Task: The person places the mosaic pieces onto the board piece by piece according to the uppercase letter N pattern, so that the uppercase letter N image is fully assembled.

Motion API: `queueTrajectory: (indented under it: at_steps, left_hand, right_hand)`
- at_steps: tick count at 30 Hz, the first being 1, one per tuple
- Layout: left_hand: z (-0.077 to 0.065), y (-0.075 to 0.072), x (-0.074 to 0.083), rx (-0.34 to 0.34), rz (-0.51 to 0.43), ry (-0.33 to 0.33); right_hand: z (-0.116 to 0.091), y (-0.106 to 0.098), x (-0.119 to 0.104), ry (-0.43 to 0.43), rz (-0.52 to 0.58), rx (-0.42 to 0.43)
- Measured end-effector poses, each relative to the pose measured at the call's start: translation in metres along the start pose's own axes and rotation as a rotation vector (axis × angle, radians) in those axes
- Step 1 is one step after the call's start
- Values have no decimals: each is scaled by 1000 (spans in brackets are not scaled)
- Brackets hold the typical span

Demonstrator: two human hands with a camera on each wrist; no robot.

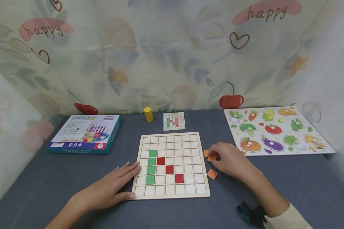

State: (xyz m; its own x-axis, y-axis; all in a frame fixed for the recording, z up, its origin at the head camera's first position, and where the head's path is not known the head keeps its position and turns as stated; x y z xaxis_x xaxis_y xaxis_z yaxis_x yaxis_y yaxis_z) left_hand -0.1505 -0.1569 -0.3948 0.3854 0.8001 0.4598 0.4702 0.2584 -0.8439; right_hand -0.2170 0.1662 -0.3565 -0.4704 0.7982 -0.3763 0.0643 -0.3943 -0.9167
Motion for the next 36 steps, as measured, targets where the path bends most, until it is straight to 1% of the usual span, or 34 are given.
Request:
queueTrajectory:
  at_steps: [8, 19, 27, 33, 36]
  left_hand:
    - [0, -1, 0, -7, -1, 0]
    - [0, -1, 1, -3, -7, -6]
    - [-1, -1, 2, 1, -7, 1]
    - [-1, -2, 2, 0, -5, -2]
    - [-1, -1, 2, -1, -8, -7]
  right_hand:
    - [8, 2, -22, -52, 28, -11]
    - [17, 15, -49, -98, 65, -75]
    - [23, 26, -72, -188, 58, -80]
    - [26, 35, -84, -251, 70, -91]
    - [27, 40, -89, -266, 80, -96]
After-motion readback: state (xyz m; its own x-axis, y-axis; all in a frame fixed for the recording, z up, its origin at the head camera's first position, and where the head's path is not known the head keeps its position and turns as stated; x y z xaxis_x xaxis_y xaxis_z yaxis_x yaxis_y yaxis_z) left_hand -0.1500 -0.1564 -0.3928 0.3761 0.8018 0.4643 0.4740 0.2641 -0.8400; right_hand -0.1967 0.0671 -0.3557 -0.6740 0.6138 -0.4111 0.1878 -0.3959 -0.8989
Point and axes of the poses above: each hand's wrist, its own z-axis towards the middle knuckle, its own y-axis out of the palm, x = y × z, the point moved 8 cm from there along z, towards the middle knuckle, and after that the axes turned 3 degrees about -z, right-handed, at the moved point
